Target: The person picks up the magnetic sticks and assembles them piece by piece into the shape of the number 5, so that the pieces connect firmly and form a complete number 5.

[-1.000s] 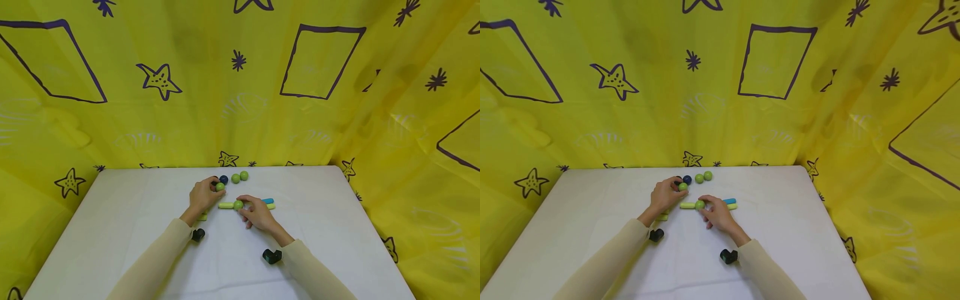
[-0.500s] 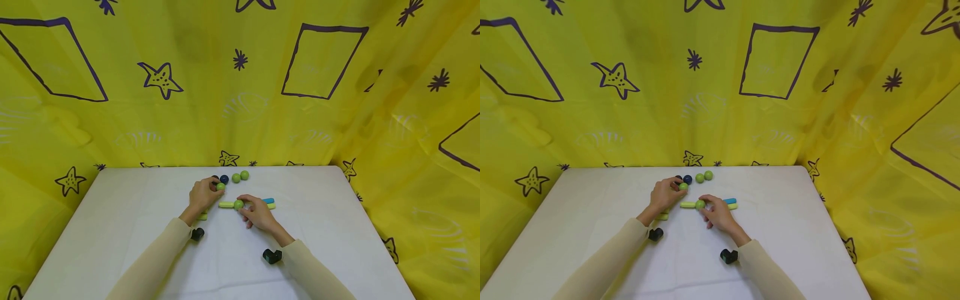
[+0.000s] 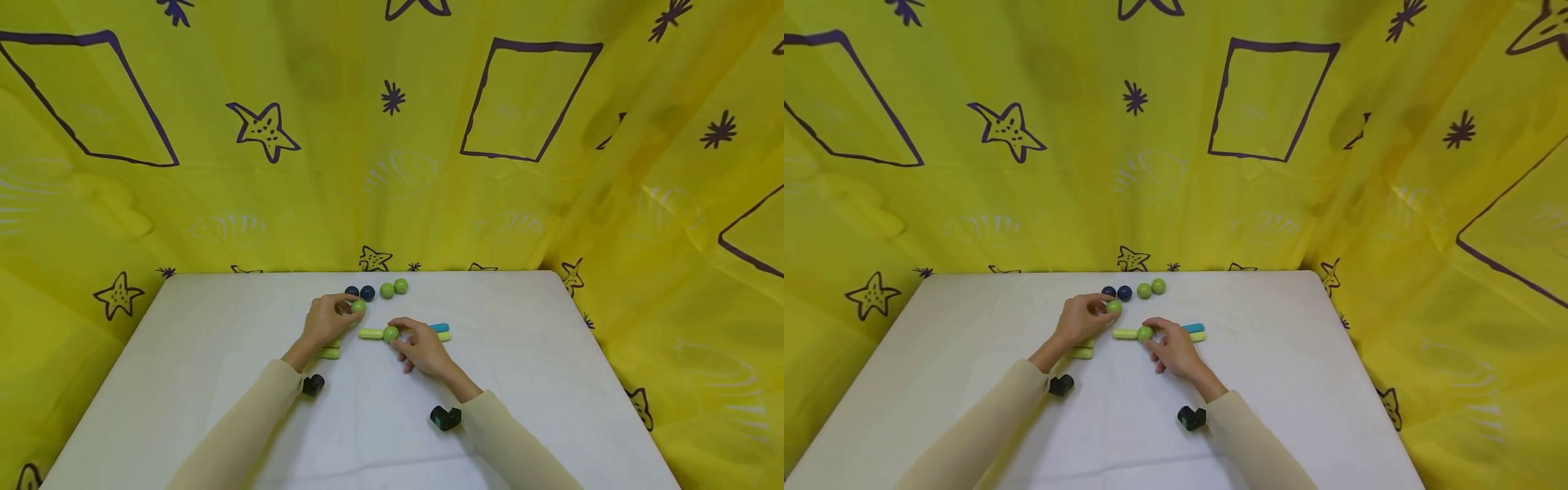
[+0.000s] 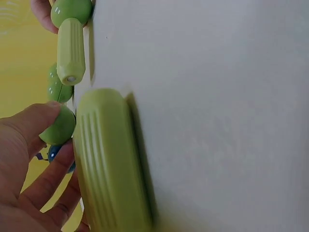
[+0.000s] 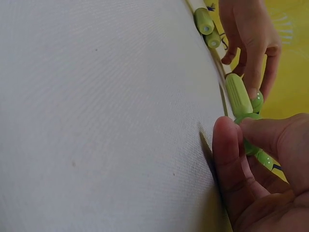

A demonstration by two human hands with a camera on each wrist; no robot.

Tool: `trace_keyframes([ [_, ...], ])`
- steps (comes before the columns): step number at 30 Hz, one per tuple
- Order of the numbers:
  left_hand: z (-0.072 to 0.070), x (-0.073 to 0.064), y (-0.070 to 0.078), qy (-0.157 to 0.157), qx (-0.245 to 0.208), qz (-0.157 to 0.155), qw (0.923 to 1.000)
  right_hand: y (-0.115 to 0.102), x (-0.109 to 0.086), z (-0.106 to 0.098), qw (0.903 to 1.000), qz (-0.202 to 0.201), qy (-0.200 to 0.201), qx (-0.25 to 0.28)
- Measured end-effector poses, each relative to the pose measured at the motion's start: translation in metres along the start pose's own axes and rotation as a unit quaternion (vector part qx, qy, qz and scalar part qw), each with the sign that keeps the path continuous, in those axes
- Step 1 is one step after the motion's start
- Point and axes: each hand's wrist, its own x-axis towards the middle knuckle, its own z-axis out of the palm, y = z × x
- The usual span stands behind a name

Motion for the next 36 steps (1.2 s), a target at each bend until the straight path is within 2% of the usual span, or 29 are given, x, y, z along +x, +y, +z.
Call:
trace_keyframes([
  [10,-0.015,-0.006,-0.011,-0.032,-0.029,0.039,0.9983,-0.004,0.000,0.001,0.9999,0.001,0.016,0.004],
  [15,-0.022,-0.011,-0.012,-0.070,-0.042,0.036,0.9960,-0.002,0.001,0.003,0.9995,0.000,0.029,0.011],
  [24,-0.028,-0.017,-0.010,-0.118,-0.027,0.030,0.9922,-0.001,0.002,0.004,0.9990,-0.003,0.036,0.025],
  [36,-0.027,-0.021,-0.007,-0.127,-0.009,0.049,0.9906,-0.002,0.003,0.005,0.9992,-0.002,0.036,0.016],
])
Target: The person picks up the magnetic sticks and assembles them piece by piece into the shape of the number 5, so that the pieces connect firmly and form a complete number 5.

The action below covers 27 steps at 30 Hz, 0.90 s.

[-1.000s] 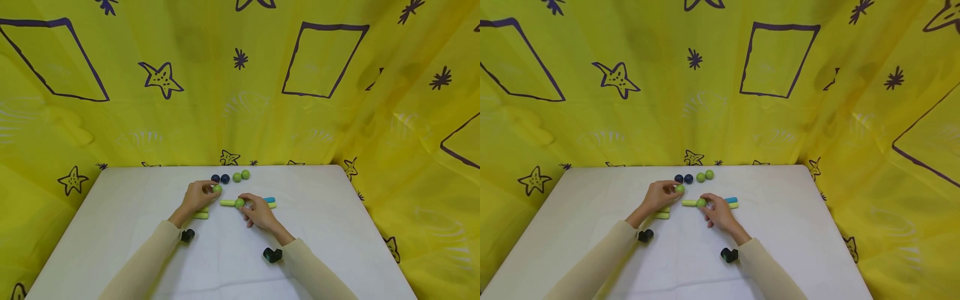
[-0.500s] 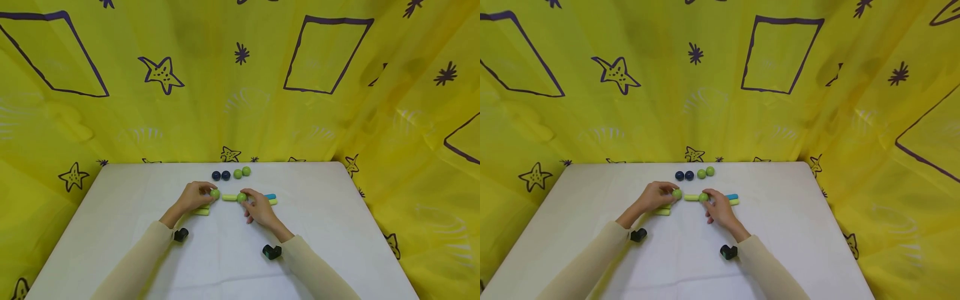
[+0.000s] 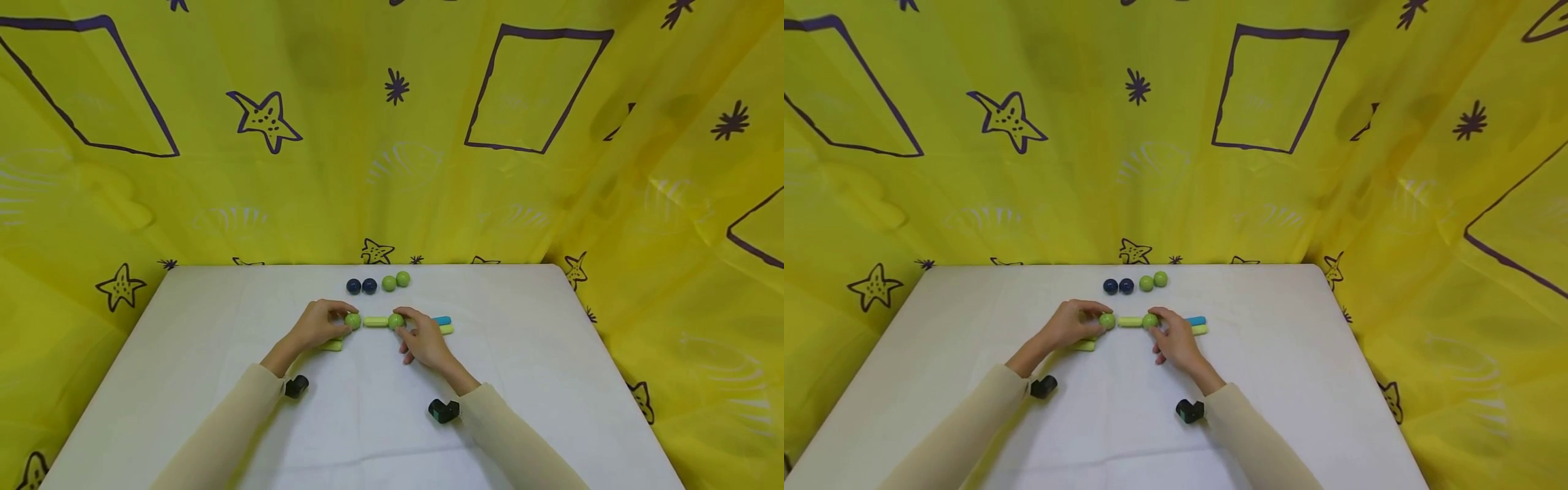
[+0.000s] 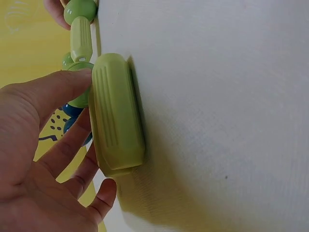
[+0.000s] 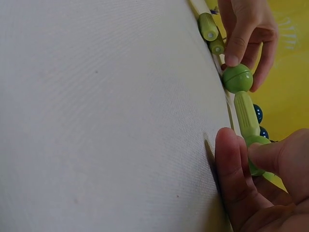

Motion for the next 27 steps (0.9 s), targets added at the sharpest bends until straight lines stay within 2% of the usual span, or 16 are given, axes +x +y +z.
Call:
trace_keyframes([
  [27,0.0034,0.0000,0.0059,-0.013,0.007,-0.002,0.9999,0.0007,-0.0007,0.0007,1.0000,-0.002,0.005,0.001],
])
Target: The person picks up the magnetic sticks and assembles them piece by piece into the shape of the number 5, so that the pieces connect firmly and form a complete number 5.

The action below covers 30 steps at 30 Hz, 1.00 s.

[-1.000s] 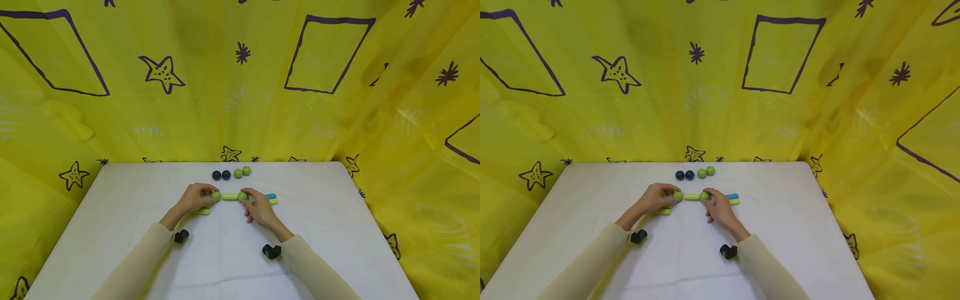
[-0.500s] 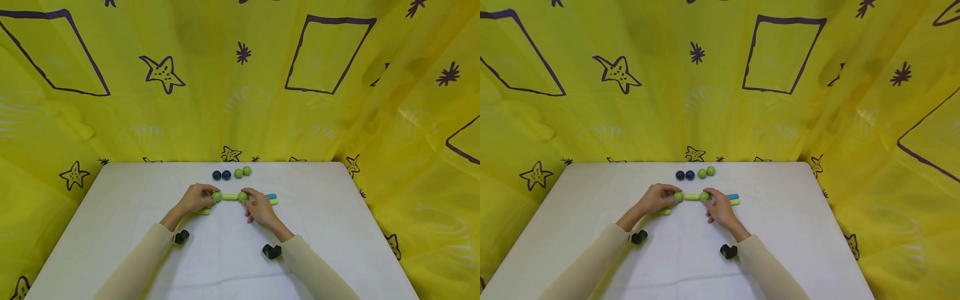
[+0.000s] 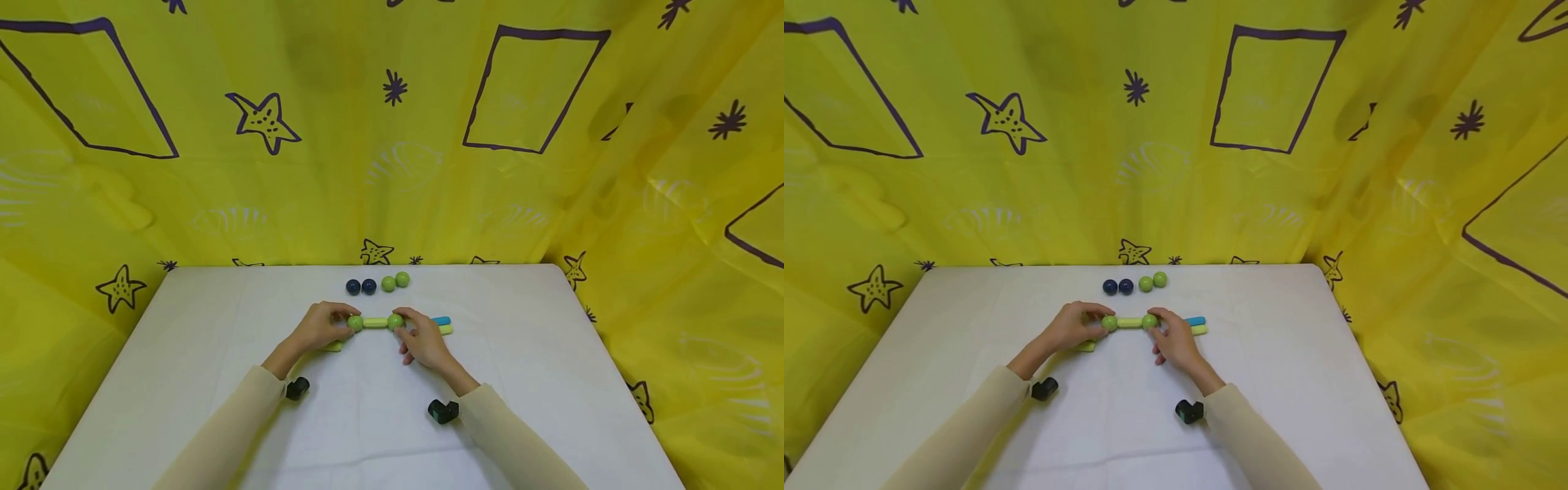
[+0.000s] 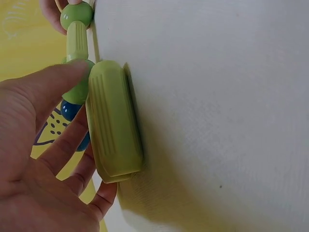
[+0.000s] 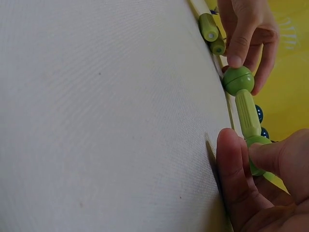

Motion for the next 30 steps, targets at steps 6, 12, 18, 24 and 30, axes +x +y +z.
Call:
trace_keyframes([
  [6,0.000,-0.001,0.001,0.004,0.004,0.003,1.0000,-0.002,0.000,0.001,1.0000,-0.004,0.005,-0.001],
  [12,0.001,-0.001,0.003,0.004,0.008,0.000,1.0000,-0.005,0.000,0.002,0.9999,0.007,0.013,-0.005],
  [18,0.005,0.000,0.005,0.021,0.012,0.013,0.9996,-0.009,0.001,0.004,0.9992,0.028,0.029,-0.006],
  [24,0.009,0.001,0.009,0.050,-0.013,-0.010,0.9986,-0.007,0.007,0.007,0.9977,0.027,0.062,-0.003],
  [30,0.015,0.005,0.008,0.083,-0.045,-0.043,0.9946,-0.006,0.015,0.009,0.9956,0.026,0.090,0.003],
])
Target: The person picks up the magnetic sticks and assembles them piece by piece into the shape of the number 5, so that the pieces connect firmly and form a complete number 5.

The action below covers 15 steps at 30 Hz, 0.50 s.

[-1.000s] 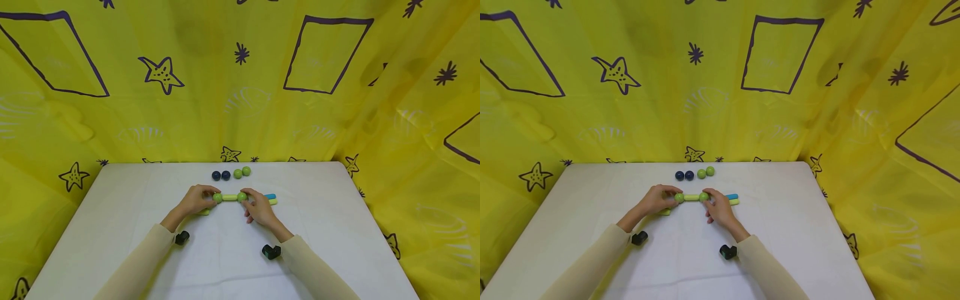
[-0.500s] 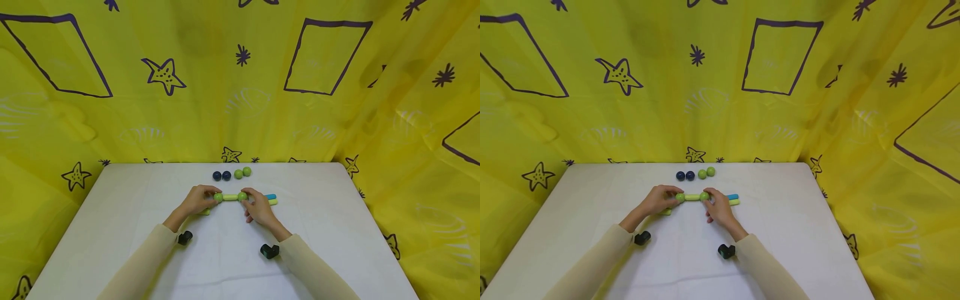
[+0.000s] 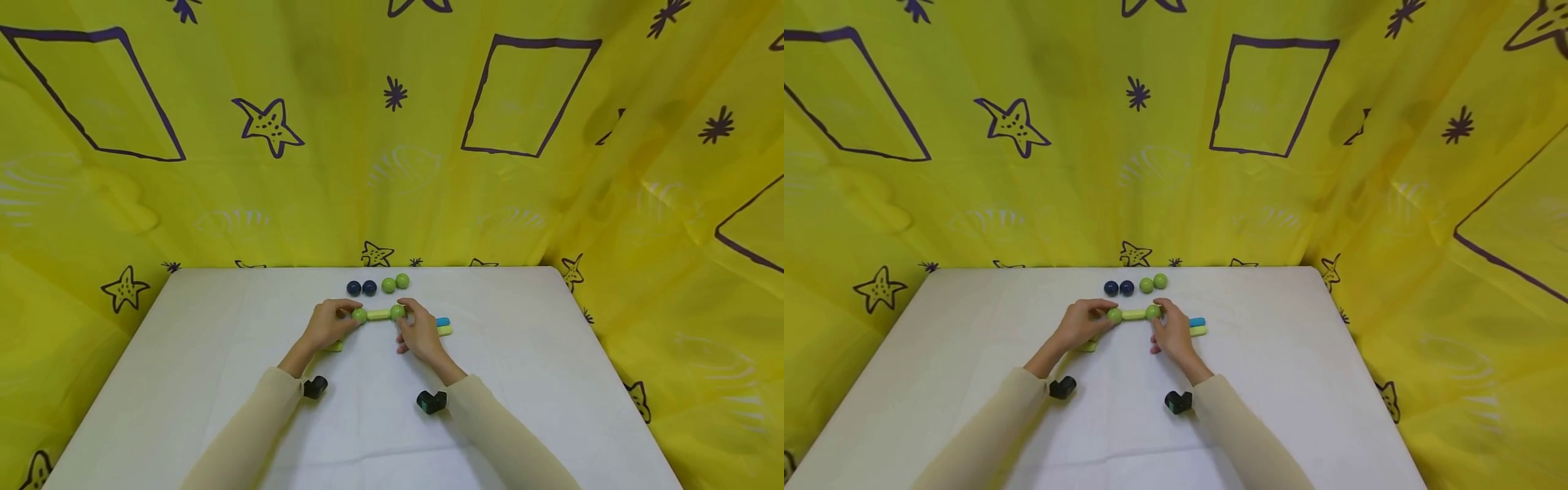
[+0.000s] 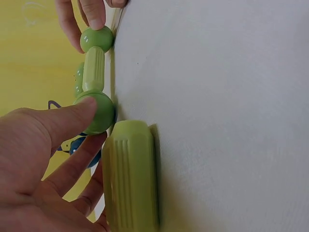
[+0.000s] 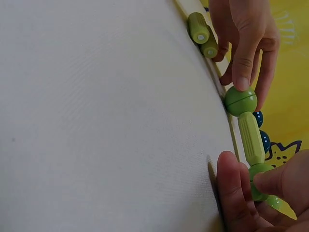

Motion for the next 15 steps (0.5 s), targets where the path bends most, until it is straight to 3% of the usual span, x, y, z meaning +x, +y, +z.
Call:
trace_keyframes([
  [15,0.006,0.016,0.002,0.033,0.005,-0.021,0.9992,-0.005,0.018,0.007,0.9983,0.041,0.040,0.010],
])
